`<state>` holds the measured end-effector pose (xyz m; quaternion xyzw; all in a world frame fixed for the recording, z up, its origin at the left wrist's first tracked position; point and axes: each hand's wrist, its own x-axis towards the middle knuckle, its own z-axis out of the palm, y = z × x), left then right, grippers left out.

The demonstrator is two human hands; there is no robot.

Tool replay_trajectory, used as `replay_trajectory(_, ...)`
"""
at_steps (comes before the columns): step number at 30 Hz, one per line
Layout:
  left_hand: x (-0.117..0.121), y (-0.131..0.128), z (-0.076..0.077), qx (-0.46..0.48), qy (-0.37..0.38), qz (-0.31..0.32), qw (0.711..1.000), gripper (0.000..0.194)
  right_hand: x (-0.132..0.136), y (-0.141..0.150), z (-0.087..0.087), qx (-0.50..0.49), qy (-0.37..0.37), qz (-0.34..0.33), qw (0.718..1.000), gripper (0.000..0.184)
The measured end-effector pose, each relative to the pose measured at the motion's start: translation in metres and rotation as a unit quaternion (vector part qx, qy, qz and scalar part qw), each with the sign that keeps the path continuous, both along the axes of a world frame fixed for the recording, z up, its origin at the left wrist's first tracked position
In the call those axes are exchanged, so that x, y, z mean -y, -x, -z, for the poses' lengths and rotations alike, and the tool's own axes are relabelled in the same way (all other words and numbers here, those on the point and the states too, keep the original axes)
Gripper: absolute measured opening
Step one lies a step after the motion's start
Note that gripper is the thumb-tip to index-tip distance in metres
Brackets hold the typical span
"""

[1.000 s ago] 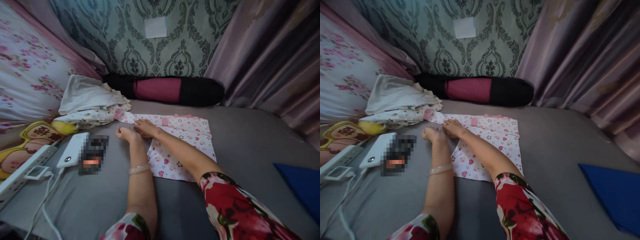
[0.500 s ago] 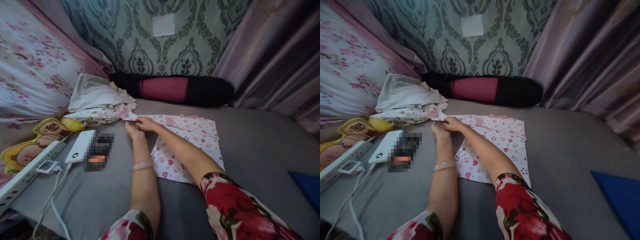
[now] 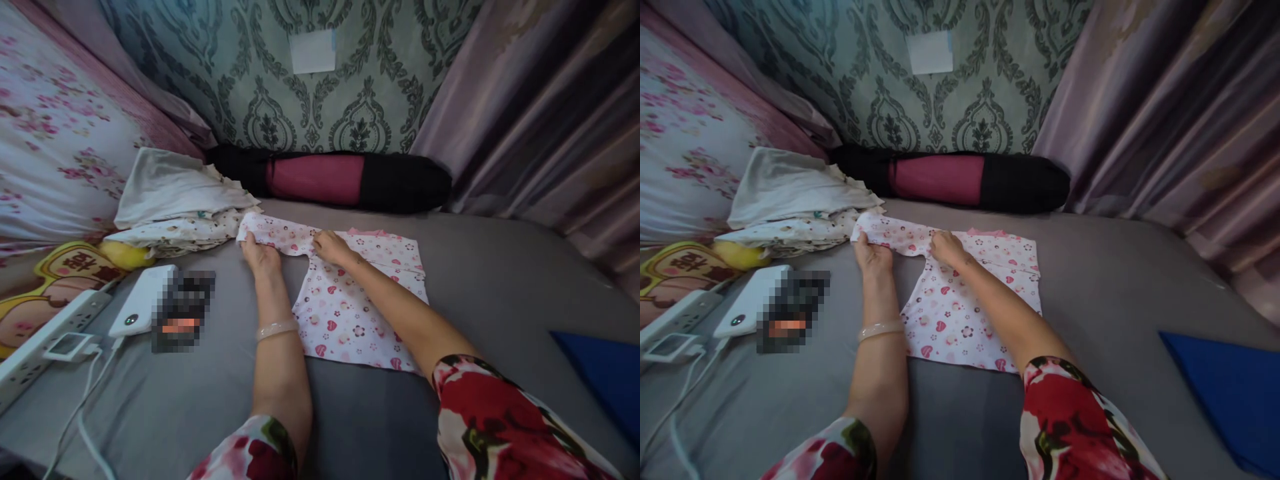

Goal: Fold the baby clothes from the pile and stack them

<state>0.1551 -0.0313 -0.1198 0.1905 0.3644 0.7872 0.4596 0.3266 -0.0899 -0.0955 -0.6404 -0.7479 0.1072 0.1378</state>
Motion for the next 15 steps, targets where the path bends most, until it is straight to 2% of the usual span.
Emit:
replay_trajectory(3, 0.007, -0.005, -0.013, -0.026, -0.035, 0.025, 0.999, 0.025, 0.006, 0.006, 0.009, 0.042, -0.001, -0.016, 0.999, 0.035)
replay_trajectory(7, 0.019, -0.015, -0.030, -0.028, -0.076, 0.066, 0.995, 0.029, 0.002, 0.018, 0.015, 0.055, 0.006, 0.017, 0.998, 0.048)
replay_trajectory(11, 0.028, -0.027, -0.042, -0.042, -0.090, 0.099, 0.990, 0.035, -0.006, 0.022, 0.010, 0.064, 0.037, 0.030, 0.997, 0.057)
replay_trajectory(15, 0.031, -0.035, -0.043, -0.079, -0.083, 0.124, 0.986, 0.037, -0.014, 0.024, 0.000, 0.077, 0.078, 0.042, 0.993, 0.063)
